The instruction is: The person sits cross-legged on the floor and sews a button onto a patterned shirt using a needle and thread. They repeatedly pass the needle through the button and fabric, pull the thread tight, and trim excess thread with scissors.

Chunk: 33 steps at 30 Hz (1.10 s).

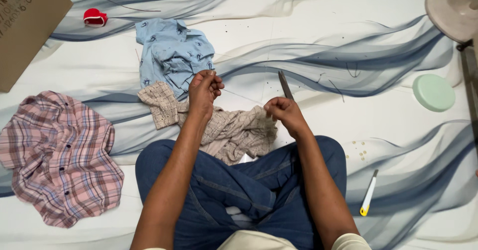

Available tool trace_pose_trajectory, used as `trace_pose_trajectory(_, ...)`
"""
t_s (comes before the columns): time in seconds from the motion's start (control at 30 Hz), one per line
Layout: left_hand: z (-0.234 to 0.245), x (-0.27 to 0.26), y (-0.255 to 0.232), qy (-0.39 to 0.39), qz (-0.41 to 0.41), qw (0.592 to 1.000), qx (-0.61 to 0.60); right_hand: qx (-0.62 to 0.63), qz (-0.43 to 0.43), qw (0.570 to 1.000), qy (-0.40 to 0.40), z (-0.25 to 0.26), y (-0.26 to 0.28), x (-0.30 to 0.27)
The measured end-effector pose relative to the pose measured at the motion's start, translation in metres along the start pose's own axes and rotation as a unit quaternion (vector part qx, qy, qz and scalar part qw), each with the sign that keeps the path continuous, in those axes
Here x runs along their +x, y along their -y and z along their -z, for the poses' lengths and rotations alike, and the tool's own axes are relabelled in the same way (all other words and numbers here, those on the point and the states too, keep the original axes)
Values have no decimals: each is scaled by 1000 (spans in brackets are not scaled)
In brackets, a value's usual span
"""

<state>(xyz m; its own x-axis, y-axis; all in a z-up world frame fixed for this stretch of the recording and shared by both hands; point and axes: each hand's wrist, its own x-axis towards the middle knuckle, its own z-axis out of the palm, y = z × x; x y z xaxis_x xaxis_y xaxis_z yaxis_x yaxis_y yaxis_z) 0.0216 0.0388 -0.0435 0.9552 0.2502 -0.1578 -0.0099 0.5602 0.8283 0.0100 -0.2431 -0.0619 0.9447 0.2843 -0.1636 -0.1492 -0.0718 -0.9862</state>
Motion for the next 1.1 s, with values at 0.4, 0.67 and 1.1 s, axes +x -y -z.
trace_pose_trajectory(0.4,11,-23,79,32,-4,996,89,334,132,925,-126,11,2,-61)
trace_pose_trajectory(0.67,-61,-121,90,158,110,972,131,-26,123,988,-85,-6,47,-82)
trace_pose_trajectory(1.1,-34,-115,121,165,135,977,1,-121,52,991,-10,-14,45,-60)
